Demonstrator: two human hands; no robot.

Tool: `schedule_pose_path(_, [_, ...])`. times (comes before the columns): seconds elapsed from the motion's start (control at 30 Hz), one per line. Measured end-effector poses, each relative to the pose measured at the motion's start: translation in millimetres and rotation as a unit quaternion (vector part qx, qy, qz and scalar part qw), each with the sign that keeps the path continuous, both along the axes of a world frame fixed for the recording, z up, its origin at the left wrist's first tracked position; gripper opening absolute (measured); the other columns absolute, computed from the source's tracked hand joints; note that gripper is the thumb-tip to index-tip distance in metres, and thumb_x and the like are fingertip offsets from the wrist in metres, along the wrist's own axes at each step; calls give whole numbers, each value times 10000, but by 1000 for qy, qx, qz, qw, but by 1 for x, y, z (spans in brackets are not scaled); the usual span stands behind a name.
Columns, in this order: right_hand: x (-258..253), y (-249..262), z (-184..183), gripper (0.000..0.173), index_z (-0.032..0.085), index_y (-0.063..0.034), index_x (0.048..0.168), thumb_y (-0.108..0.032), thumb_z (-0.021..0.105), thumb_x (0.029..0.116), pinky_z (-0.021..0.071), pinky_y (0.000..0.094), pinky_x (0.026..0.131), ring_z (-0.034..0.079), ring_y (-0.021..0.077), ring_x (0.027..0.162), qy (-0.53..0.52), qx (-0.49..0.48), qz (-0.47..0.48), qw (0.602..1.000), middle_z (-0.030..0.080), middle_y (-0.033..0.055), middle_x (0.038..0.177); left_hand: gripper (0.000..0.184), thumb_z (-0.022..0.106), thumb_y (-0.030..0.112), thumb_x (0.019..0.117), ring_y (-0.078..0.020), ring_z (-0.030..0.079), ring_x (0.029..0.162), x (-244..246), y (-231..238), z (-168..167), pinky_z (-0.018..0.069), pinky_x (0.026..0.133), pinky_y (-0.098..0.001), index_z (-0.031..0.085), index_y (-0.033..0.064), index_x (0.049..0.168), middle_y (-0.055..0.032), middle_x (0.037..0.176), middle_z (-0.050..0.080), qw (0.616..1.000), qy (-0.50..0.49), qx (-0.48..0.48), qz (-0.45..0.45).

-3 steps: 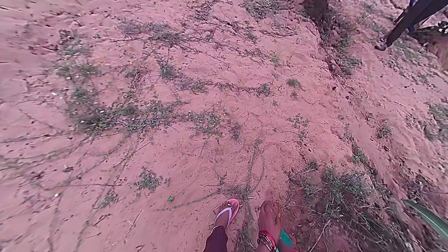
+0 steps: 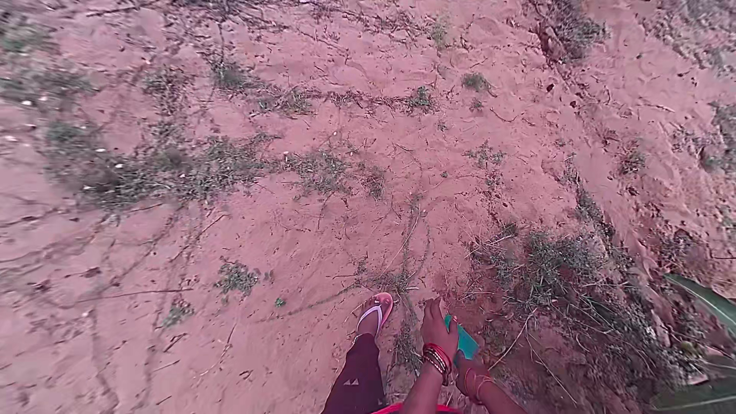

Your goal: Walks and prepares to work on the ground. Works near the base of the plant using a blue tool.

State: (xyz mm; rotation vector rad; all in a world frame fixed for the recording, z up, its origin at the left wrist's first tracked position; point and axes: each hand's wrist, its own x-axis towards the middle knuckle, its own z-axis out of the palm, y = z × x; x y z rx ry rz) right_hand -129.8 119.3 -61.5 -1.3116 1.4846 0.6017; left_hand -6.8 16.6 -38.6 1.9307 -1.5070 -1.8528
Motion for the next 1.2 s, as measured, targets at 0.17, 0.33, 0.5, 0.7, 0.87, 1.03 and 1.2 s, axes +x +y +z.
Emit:
schedule_pose_path(0.17, [51, 6, -25, 842, 130, 13, 1604, -171, 654, 971, 488, 559, 1048, 612, 397, 1276, 95, 252, -148, 952, 587, 272, 1390, 602, 586, 146, 1009, -435, 440, 1413, -5, 31, -17, 385, 1133, -552, 367, -50, 1535, -290, 1609, 313, 1000, -9, -5, -19])
schedule_pose_path(0.33, [50, 33, -57, 572, 378, 7, 1510, -168, 603, 1014, 488, 524, 1057, 594, 371, 1302, 115, 231, -353, 899, 571, 252, 1418, 601, 581, 134, 1005, -439, 439, 1406, -6, 68, -38, 374, 1135, -555, 365, -50, 1535, -301, 1588, 336, 996, -35, 21, -75])
schedule_pose_path(0.5, [1, 63, -67, 405, 586, 29, 1323, -286, 539, 1073, 488, 558, 1001, 648, 382, 1169, 131, 136, -483, 855, 663, 259, 1227, 584, 587, 138, 1005, -443, 423, 1426, 0, 94, -53, 372, 1146, -562, 388, -71, 1514, -306, 1588, 339, 993, -44, 29, -102])
schedule_pose_path(0.7, [-75, 59, -40, 390, 592, 68, 1196, -303, 518, 1099, 512, 375, 680, 576, 182, 656, 139, -159, -648, 732, 591, 111, 793, 570, 581, 152, 1008, -435, 463, 1391, -2, 114, -61, 394, 1115, -576, 409, -66, 1505, -295, 1574, 369, 989, -56, 44, -130])
schedule_pose_path(0.87, [-135, 20, -91, 455, 493, 50, 1327, -350, 441, 1117, 541, 403, 709, 595, 199, 687, 155, -325, -651, 667, 588, 115, 848, 566, 591, 137, 997, -433, 506, 1347, 0, 129, -71, 431, 1096, -536, 421, -79, 1492, -313, 1550, 390, 990, -55, 34, -126])
schedule_pose_path(1.03, [-90, 71, -185, 541, 444, 60, 1470, -334, 492, 1103, 475, 595, 1039, 620, 454, 1220, 204, -55, -616, 759, 623, 327, 1296, 583, 594, 136, 998, -416, 478, 1385, -4, 132, -72, 421, 1118, -513, 399, -69, 1508, -300, 1580, 352, 981, -75, 76, -160])
schedule_pose_path(1.2, [-63, 97, -188, 465, 575, 64, 1293, -348, 454, 1114, 527, 508, 899, 673, 348, 968, 146, 85, -589, 790, 662, 263, 1101, 565, 584, 144, 1011, -411, 493, 1374, -14, 125, -65, 432, 1103, -518, 408, -54, 1509, -287, 1584, 356, 979, -72, 77, -175])
